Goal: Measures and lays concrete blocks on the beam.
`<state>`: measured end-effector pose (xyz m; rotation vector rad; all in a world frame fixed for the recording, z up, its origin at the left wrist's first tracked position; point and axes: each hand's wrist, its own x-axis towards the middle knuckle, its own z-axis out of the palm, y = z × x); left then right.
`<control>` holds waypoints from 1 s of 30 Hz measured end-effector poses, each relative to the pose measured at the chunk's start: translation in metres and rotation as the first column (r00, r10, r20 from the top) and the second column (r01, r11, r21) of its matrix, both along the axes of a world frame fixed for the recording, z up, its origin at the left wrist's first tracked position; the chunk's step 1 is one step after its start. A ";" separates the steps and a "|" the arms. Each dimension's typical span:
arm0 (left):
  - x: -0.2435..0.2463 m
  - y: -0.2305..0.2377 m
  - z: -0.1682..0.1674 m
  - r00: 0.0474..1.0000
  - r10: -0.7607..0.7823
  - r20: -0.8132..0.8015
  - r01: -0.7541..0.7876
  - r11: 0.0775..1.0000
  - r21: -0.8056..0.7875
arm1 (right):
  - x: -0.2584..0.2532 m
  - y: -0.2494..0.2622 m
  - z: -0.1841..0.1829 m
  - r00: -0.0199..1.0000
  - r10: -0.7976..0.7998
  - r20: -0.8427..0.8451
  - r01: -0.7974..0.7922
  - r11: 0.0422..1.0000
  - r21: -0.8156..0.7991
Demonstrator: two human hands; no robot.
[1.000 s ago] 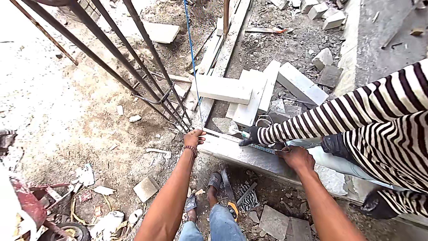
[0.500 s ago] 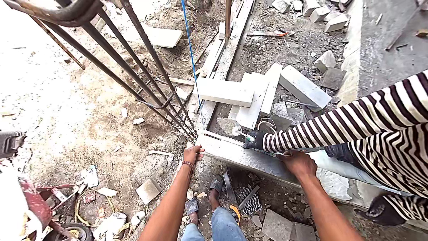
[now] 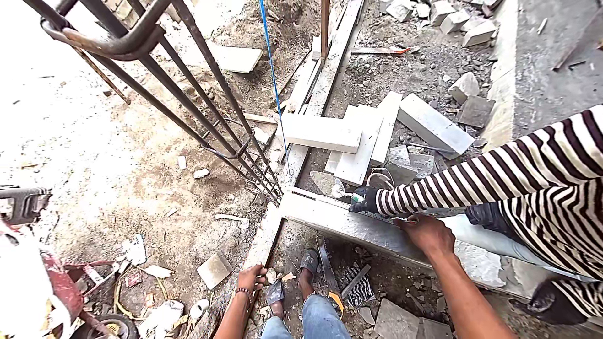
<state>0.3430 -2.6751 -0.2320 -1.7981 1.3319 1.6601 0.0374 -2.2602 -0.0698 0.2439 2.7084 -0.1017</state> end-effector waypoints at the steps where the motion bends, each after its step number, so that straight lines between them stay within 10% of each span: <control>1: 0.008 0.001 -0.001 1.000 0.001 0.015 -0.001 1.000 0.001 | 0.000 0.000 0.000 1.000 0.000 -0.002 0.000 1.000 0.003; 22: 0.017 -0.002 0.000 0.968 -0.251 0.020 0.252 0.966 -0.057 | 0.000 -0.004 -0.002 1.000 -0.023 -0.016 0.023 1.000 0.006; 26: -0.035 0.020 0.019 0.781 -0.605 -0.155 0.552 0.785 -0.282 | 0.000 -0.003 -0.003 1.000 -0.015 -0.012 0.015 1.000 0.017; 30: -0.117 0.057 0.067 0.395 -0.918 -0.036 0.713 0.331 -0.618 | 0.000 -0.003 -0.005 1.000 -0.018 -0.022 0.018 1.000 0.020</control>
